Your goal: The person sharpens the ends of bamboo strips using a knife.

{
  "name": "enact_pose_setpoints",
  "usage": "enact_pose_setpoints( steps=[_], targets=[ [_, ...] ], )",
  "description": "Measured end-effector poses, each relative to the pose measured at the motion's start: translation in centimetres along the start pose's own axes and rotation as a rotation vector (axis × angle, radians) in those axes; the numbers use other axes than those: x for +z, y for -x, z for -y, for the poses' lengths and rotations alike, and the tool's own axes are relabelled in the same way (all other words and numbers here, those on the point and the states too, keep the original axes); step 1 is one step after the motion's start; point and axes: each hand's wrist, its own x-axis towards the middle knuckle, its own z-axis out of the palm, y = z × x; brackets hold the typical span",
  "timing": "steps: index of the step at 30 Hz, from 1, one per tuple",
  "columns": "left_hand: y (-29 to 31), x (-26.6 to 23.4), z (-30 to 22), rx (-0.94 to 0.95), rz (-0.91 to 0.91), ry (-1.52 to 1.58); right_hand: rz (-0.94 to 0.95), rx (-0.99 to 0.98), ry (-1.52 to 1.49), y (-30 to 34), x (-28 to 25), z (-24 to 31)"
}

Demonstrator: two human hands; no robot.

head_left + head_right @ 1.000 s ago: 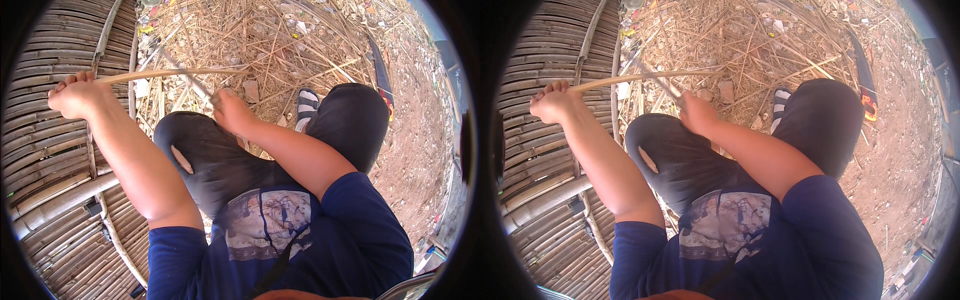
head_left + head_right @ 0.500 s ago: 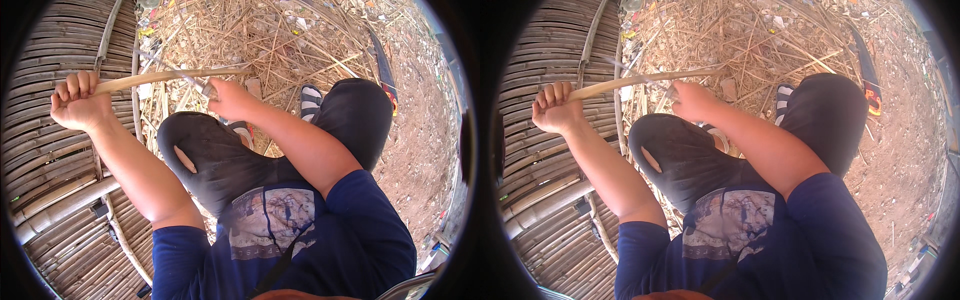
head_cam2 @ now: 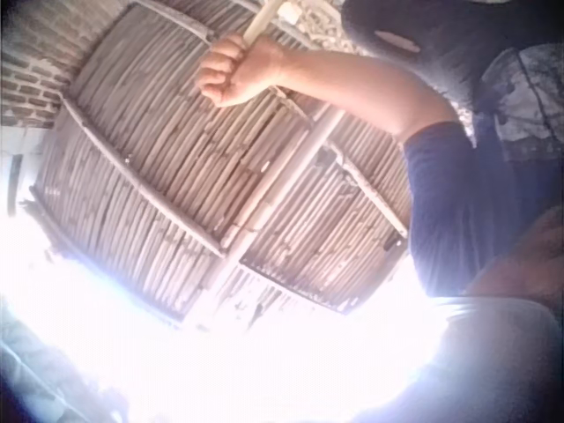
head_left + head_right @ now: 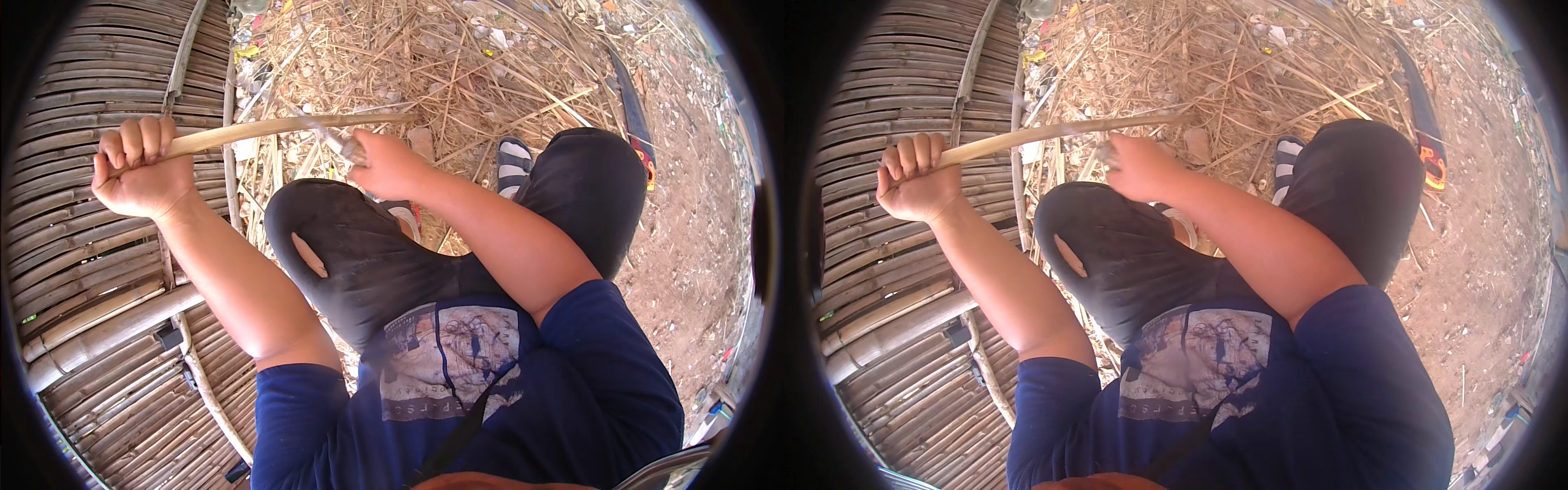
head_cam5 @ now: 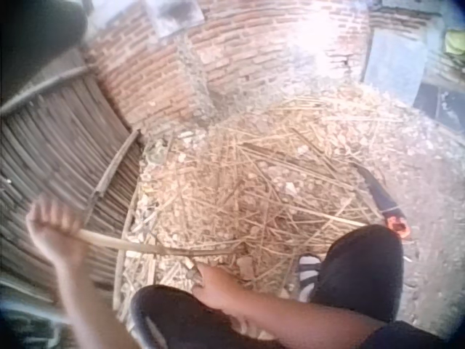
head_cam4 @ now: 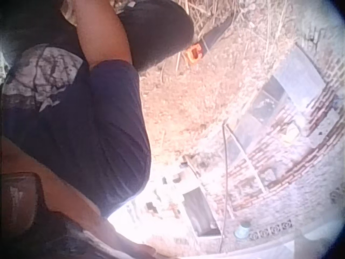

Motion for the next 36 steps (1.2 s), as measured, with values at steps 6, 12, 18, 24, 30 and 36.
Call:
enact_pose_setpoints(
  steps=[6, 12, 18, 24, 30, 36],
  targets=[
    [1.2, -0.6, -0.2, 0.076, -0.123, -0.053, 0.049, 0.182, 0.064, -0.3, -1.2, -0.5],
    [1.1, 0.6, 0.1, 0.058, -0.078, -0.052, 0.008, -0.096, 0.032, 1.2, -1.0, 3.6],
    [0.6, 1.3, 0.6, 0.138, -0.268, -0.154, -0.073, 0.160, 0.114, -0.1, 0.3, -5.2],
    [1.4, 0.3, 0.2, 0.128, -0.232, -0.109, 0.022, 0.072, 0.035, 0.5, -0.9, 0.6],
    [0.5, 2.7, 1.2, 0.166, -0.360, -0.167, -0.070, 0.073, -0.032, 0.0, 1.3, -2.5],
    [0.7, 1.0, 0.4, 0.182, -0.410, -0.154, -0.063, 0.279, -0.023, -0.9, 1.3, -6.6]
  ],
)
